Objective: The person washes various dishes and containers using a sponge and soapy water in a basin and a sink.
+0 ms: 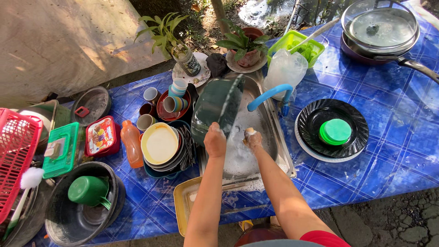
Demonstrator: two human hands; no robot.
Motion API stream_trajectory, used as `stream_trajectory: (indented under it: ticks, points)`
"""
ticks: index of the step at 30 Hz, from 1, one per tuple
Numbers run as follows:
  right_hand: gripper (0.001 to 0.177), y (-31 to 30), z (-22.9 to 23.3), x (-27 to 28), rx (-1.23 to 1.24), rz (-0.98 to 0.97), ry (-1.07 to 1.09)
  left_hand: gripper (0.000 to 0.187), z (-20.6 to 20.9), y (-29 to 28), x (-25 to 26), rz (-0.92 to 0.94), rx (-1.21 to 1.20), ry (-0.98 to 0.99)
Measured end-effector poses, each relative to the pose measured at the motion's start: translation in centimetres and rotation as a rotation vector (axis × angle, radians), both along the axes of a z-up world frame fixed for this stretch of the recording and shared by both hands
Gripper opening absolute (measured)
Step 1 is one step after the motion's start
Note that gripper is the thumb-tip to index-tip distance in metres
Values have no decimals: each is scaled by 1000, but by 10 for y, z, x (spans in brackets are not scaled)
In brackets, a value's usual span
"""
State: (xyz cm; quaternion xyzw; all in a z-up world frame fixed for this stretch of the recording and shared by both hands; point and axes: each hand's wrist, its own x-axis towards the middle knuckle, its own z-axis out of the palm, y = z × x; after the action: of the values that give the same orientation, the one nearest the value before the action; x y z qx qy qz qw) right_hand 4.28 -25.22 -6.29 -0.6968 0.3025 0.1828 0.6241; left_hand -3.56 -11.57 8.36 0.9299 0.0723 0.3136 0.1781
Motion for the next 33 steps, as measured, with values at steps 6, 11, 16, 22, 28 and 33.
stream_trajectory:
  ticks: [6, 11, 16, 22, 28, 33]
  points:
    - [42, 5, 16, -3, -97, 166, -140, 31, 38, 31, -27, 157, -391, 79]
    - [99, 10, 42, -7, -473, 710, -561, 30, 21, 73, -64, 89, -1066, 78]
    - [69, -25, 71, -10, -445, 508, -705, 17, -30, 107, -80, 111, -1429, 125]
    - [63, -135, 98, -24, -1165, 430, -164, 11, -57, 125, -86, 91, -1665, 207]
    - [65, -226, 75, -51, -619, 129, -38, 6, -75, 100, -77, -52, -1781, 383]
    - [68, -251, 56, -122, -671, -300, 67, 16, -88, 60, -82, -202, -1853, 468]
